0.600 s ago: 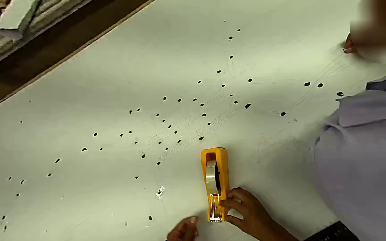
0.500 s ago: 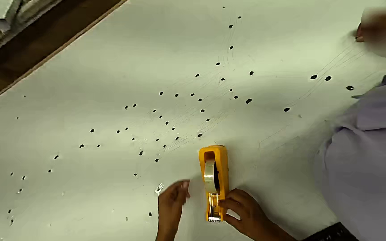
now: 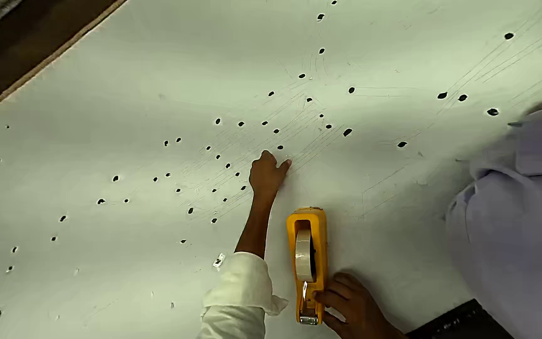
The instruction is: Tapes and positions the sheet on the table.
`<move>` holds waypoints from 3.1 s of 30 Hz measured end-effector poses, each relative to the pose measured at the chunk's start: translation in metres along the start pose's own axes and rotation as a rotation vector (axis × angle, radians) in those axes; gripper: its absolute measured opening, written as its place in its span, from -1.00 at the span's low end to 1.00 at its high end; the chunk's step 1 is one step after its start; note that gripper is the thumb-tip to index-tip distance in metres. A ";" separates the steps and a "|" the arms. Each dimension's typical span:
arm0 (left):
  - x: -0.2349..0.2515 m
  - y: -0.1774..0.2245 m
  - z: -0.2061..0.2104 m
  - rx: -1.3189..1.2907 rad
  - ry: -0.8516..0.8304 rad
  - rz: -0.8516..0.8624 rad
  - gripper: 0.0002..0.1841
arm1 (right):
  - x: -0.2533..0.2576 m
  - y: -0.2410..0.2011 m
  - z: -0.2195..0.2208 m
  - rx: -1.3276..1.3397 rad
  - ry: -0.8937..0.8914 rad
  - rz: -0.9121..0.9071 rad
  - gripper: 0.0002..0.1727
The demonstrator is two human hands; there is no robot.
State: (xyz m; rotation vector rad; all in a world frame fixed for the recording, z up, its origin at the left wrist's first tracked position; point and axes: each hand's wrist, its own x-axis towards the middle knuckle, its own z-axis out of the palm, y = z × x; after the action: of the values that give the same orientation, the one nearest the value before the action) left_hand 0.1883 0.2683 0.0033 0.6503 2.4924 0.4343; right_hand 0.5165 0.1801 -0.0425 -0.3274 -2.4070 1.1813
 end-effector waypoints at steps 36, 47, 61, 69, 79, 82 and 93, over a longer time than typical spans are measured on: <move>-0.279 -0.100 0.067 -1.331 -0.313 -0.286 -0.84 | -0.008 0.011 -0.010 0.017 0.018 0.194 -0.59; -0.194 -0.123 0.015 -0.655 0.101 -0.017 -0.78 | -0.006 0.030 -0.008 0.133 0.029 0.103 -0.53; 0.043 0.002 -0.013 -0.002 0.095 -0.015 -0.39 | -0.009 0.033 -0.004 0.057 -0.007 0.082 -0.59; -0.127 -0.082 0.015 -0.326 0.121 0.268 -0.67 | -0.007 0.025 -0.001 0.080 0.060 0.071 -0.51; -0.258 -0.091 0.063 -0.795 -0.048 0.173 -0.68 | -0.009 0.013 0.006 0.004 0.153 0.135 -0.57; -0.274 -0.089 0.060 -0.779 0.104 0.208 -0.78 | -0.008 0.012 0.006 -0.072 0.154 0.120 -0.55; -0.288 -0.116 0.083 -1.109 -0.039 0.082 -0.82 | -0.008 0.011 0.006 -0.070 0.159 0.163 -0.53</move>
State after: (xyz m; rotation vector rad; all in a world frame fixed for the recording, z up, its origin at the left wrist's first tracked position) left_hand 0.4088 0.0340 0.0040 0.2714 1.7628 1.6160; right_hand 0.5214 0.1796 -0.0566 -0.6260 -2.3212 1.0954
